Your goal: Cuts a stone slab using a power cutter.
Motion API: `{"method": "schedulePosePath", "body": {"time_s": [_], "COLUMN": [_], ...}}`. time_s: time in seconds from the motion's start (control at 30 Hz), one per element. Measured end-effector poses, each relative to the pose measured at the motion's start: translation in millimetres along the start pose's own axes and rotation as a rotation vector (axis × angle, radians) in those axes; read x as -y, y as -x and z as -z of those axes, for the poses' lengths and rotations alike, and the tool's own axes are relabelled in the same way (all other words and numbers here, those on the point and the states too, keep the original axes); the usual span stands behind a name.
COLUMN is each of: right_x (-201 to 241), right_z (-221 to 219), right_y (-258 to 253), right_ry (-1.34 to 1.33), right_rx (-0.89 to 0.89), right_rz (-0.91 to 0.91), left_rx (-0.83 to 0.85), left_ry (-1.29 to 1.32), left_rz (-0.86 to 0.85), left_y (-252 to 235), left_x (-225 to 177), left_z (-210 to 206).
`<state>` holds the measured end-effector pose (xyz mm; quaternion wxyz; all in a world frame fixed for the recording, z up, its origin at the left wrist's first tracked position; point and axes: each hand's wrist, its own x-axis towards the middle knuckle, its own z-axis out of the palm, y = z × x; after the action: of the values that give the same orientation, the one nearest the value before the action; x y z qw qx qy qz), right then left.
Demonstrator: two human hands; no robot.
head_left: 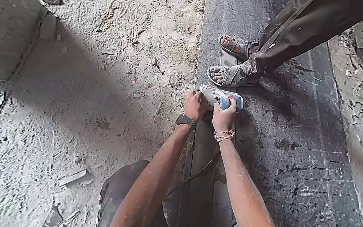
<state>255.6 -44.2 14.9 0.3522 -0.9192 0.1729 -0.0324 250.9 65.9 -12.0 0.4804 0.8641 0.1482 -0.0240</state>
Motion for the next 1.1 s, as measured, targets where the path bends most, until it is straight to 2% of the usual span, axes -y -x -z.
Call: {"method": "schedulePosePath", "body": {"time_s": [0.33, 0.57, 1.1], "right_x": [2.2, 6.4, 13.5], "right_z": [-5.0, -5.9, -9.5], "right_y": [-6.5, -10.6, -21.4], "right_ry": [-0.005, 0.021, 0.044], "right_rx": [-0.027, -0.021, -0.015], "right_rz": [0.01, 0.024, 0.011], "left_rx": [-0.029, 0.061, 0.047], "left_ry": [0.006, -0.004, -0.015], "left_rz": [-0.038, 0.044, 0.046], "left_y": [-5.5, -19.2, -34.1], "left_x": [3.5, -3.0, -3.1], "left_z": [-1.8, 4.9, 4.6]}}
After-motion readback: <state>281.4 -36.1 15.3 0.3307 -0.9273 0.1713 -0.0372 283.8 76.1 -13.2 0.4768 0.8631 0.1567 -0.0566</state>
